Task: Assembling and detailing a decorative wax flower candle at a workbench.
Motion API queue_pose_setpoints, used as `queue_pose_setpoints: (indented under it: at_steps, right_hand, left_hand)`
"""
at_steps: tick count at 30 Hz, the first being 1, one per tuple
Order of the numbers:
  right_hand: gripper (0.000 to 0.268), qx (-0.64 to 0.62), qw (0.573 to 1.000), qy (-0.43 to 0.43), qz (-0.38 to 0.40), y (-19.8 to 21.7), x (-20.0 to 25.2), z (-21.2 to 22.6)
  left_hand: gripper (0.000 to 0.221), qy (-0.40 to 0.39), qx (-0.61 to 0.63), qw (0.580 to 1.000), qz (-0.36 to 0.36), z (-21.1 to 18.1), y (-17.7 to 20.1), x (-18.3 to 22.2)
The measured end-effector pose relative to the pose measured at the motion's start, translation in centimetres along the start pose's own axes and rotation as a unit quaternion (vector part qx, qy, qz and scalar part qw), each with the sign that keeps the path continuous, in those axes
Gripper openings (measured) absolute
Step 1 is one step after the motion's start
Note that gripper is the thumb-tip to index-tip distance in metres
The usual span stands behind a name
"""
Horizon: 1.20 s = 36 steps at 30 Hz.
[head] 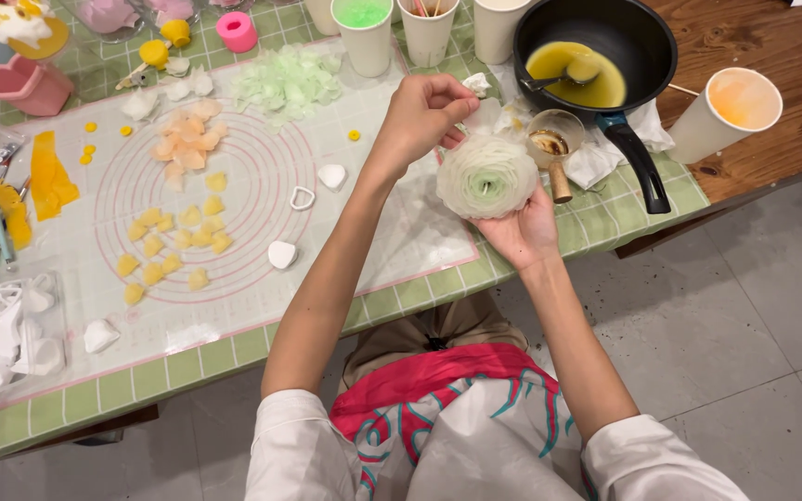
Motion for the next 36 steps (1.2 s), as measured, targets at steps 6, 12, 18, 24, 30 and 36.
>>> queue_pose_setpoints:
  at_steps: [6,12,18,24,30,36]
  right_hand:
    - [0.063,0.000,1.000,0.005,-0.009,0.5,0.0,0.1]
    - [0.061,0.010,0.999,0.012,-0.029,1.5,0.4,0.2]
    - [0.058,-0.012,0.999,0.022,-0.042,3.5,1.9,0.4]
    - [0.057,-0.035,0.998,0.033,-0.042,4.5,3.1,0.4]
    - [0.057,-0.042,0.998,0.038,-0.038,4.9,4.0,0.5]
    - [0.057,-0.066,0.997,0.033,-0.032,5.3,4.7,0.5]
  left_hand:
    - [0.014,0.001,0.049,0.999,0.018,0.3,0.1,0.2]
    - [0.017,0.028,0.141,0.989,0.015,1.7,0.5,-0.8]
    - [0.016,-0.008,0.125,0.992,0.024,1.9,-1.0,-2.7]
    - [0.010,-0.061,-0.076,0.994,0.040,1.0,-5.4,-4.8]
    - [0.009,-0.189,-0.227,0.955,0.000,-0.7,-7.6,-5.1]
    - [0.009,-0.213,-0.322,0.921,-0.058,-0.5,-9.3,-5.6]
Point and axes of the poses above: each hand's wrist, its own x-axis away from the middle knuckle, its own y-axis out of the back of the hand, z = x × y, the point moved 7 cm from there along -x, towards the middle knuckle, and after that the axes turned 6 degrees about -x, right-handed, at the moved point
